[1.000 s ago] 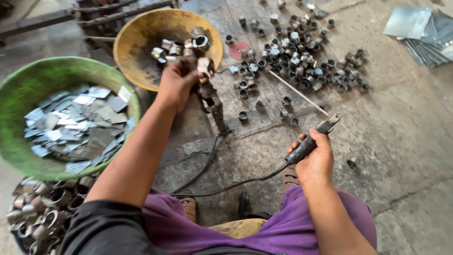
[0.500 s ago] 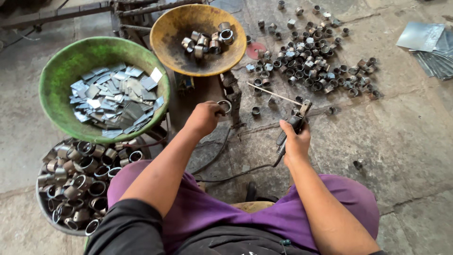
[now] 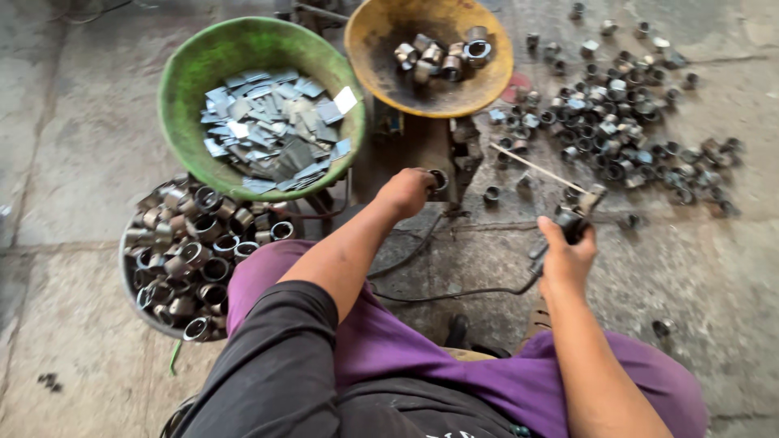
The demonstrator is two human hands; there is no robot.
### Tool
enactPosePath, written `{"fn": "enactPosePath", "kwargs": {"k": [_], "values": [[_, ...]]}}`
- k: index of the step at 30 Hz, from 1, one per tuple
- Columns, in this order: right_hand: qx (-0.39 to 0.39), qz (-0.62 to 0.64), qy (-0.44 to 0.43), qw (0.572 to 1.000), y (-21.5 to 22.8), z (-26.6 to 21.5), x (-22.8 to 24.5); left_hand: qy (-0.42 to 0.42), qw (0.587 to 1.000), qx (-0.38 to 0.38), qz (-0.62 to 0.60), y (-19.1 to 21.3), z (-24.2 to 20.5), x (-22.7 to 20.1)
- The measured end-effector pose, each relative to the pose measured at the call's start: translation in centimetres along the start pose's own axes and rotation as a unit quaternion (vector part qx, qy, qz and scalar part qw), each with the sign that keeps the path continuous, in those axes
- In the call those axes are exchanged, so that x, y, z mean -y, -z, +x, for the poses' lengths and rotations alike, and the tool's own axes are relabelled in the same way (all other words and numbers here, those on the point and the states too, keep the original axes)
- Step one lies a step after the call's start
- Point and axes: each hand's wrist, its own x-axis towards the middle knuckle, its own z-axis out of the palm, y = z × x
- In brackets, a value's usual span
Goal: The person sits cross-legged and repeatedly picks small square metal plates from a green basin, places them on top of cylindrical metal pieces, and welds them together using a handheld welding torch. After each weld, the finished assembly is dropped into a yellow basin.
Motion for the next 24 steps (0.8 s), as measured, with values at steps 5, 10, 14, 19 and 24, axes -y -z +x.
{"fn": "enactPosePath", "kwargs": {"k": [5,10,14,19,24], "values": [[0.014,0.043,-0.035,0.998,0.2,-0.3,0.7,0.004,0.999,0.023,0.032,3.1,0.1,-1.3],[0.026,0.061,-0.019,0.998,0.6,-0.4,1.1,0.107,0.991,-0.003,0.081,11.6,0.5,-0.6],[0.022,0.050,-0.039,0.998,1.1,-0.6,1.2,0.178,0.974,0.044,0.131,17.9,-2.4,2.0],[0.026,0.060,-0.028,0.997,1.1,-0.7,1.0,0.238,0.956,0.109,0.132,18.3,-3.9,2.9],[0.029,0.059,-0.012,0.998,0.9,-0.5,0.7,0.215,0.961,0.109,0.136,17.3,-3.4,4.4]]}}
